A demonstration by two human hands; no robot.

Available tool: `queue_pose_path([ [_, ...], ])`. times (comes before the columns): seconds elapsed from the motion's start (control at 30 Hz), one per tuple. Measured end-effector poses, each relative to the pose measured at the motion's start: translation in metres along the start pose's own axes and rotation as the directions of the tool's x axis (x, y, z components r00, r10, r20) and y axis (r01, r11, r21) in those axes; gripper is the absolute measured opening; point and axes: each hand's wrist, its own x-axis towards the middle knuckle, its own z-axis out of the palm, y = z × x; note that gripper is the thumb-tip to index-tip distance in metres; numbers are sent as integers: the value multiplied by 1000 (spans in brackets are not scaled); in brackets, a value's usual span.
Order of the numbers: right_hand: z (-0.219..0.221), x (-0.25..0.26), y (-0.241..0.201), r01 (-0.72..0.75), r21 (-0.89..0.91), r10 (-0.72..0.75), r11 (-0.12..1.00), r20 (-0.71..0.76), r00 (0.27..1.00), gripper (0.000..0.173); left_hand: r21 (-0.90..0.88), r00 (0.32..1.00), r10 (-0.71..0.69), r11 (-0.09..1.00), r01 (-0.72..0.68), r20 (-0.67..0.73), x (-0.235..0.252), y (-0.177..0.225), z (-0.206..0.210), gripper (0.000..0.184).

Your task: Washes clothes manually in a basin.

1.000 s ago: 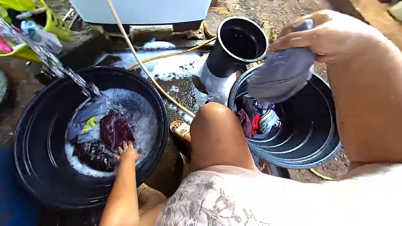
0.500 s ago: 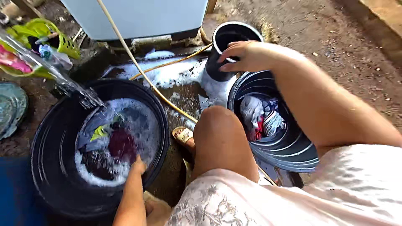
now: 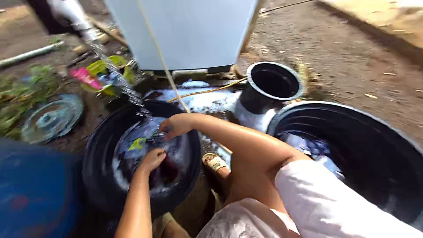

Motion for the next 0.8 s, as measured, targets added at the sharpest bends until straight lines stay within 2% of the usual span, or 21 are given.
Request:
queue_pose_path([
  [0.1, 8, 32, 9, -43, 47, 38, 998, 110, 993, 74, -42, 972, 104, 992, -115, -212, -50, 38, -57, 26],
  [0.17, 17, 45, 23, -16, 123, -5, 992, 169, 986, 86, -67, 899, 198, 968, -242, -390, -80, 58, -75, 16],
  [0.2, 23, 50, 31, 4, 208, -44, 978, 188, 981, 86, -87, 851, 235, 947, -310, -469, -94, 68, -84, 16],
  [0.27, 33, 52, 45, 50, 515, -154, 856, 160, 975, 74, -126, 733, 292, 881, -456, -614, -118, 84, -102, 16],
  [0.33, 29, 51, 44, 71, 678, -196, 731, 110, 974, 38, -180, 587, 323, 747, -640, -743, -130, 84, -116, 15],
  [0.37, 22, 51, 39, 103, 677, -205, 728, 72, 976, 24, -224, 517, 314, 641, -734, -796, -131, 79, -120, 16],
  [0.4, 12, 50, 33, 157, 640, -205, 752, 0, 979, 16, -270, 468, 298, 520, -811, -832, -128, 72, -120, 18],
  [0.43, 0, 47, 25, 219, 576, -208, 788, -86, 974, 13, -318, 455, 301, 408, -856, -838, -123, 61, -118, 19],
  [0.47, -13, 45, 21, 275, 507, -217, 817, -171, 961, 13, -351, 476, 335, 370, -860, -813, -118, 48, -115, 25],
  [0.5, -25, 44, 20, 323, 452, -231, 832, -248, 941, 13, -357, 513, 353, 421, -834, -782, -113, 34, -111, 33],
  [0.53, -34, 44, 22, 365, 404, -251, 839, -307, 918, 13, -331, 556, 337, 536, -776, -760, -109, 21, -108, 36],
  [0.6, -49, 47, 26, 396, 317, -261, 862, -393, 882, 12, -235, 626, 228, 789, -567, -746, -104, 1, -106, 27],
  [0.63, -55, 50, 28, 381, 286, -234, 879, -436, 869, 13, -231, 661, 153, 859, -456, -735, -101, -5, -106, 23],
  [0.7, -68, 61, 37, 287, 226, -149, 931, -484, 862, 17, -280, 724, -13, 927, -250, -689, -91, -11, -108, 23],
  [0.8, -58, 91, 72, 37, 60, -13, 998, -364, 931, 30, -263, 823, -234, 959, 107, -518, -44, -28, -93, 34],
])
